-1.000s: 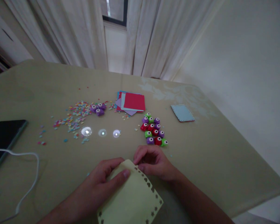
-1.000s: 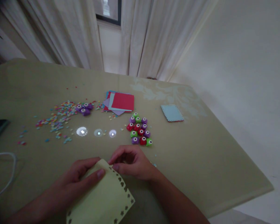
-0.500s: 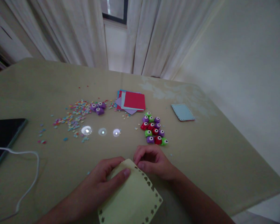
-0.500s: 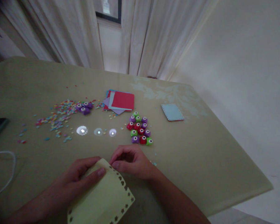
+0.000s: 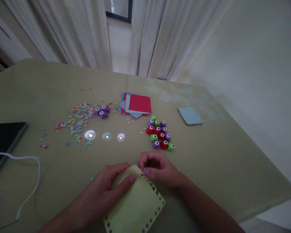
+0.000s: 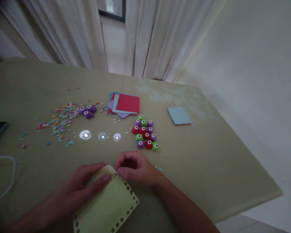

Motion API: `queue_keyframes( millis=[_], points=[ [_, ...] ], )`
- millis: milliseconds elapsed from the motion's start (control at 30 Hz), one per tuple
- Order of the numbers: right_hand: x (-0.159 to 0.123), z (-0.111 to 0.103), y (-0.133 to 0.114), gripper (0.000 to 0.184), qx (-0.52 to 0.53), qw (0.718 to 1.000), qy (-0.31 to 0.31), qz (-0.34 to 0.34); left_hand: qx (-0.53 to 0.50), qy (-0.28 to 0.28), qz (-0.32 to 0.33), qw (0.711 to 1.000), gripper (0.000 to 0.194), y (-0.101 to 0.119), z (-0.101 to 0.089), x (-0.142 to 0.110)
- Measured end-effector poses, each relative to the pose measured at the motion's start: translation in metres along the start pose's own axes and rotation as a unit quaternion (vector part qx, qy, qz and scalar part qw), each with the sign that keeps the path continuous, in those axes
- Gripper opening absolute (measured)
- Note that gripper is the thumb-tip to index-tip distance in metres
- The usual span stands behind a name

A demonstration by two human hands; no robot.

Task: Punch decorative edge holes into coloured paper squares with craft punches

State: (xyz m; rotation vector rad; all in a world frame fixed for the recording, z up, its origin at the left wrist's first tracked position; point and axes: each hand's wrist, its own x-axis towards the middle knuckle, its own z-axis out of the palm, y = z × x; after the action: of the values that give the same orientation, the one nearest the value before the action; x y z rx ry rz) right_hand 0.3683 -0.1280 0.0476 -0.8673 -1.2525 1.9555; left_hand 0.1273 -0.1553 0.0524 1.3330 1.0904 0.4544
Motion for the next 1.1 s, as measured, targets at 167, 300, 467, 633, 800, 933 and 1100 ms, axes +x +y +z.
queue_keyframes(
  millis=[167, 300, 467, 633, 800, 933, 1100],
  points=[
    [-0.001, -0.001, 0.001, 0.035, -0.018, 1.0, -0.01, 0.014, 0.035, 0.007, 0.002, 0.999, 0.039, -0.003, 0.0, -0.001],
    [0.0, 0.0, -0.003, 0.027, -0.052, 0.998, -0.01, 0.014, 0.111, 0.021, 0.024, 0.993, 0.039, -0.002, -0.002, -0.001],
    [-0.001, 0.005, -0.01, 0.008, -0.191, 0.98, 0.047, 0.02, 0.174, -0.002, 0.04, 0.984, 0.04, -0.002, -0.003, -0.002],
    [-0.003, 0.006, -0.014, 0.005, -0.277, 0.957, 0.073, 0.031, 0.208, -0.002, 0.061, 0.976, 0.041, -0.005, -0.003, -0.001],
    [-0.003, -0.001, -0.018, 0.008, -0.239, 0.966, 0.051, 0.08, 0.209, -0.003, 0.054, 0.976, 0.045, -0.002, -0.005, 0.0],
    [-0.004, -0.003, -0.019, 0.013, -0.227, 0.968, 0.048, 0.094, 0.204, 0.014, 0.043, 0.978, 0.047, -0.004, -0.007, -0.002],
    [-0.004, -0.005, -0.02, 0.012, -0.255, 0.962, 0.062, 0.072, 0.188, 0.035, 0.062, 0.98, 0.045, -0.008, -0.008, -0.001]
  ],
)
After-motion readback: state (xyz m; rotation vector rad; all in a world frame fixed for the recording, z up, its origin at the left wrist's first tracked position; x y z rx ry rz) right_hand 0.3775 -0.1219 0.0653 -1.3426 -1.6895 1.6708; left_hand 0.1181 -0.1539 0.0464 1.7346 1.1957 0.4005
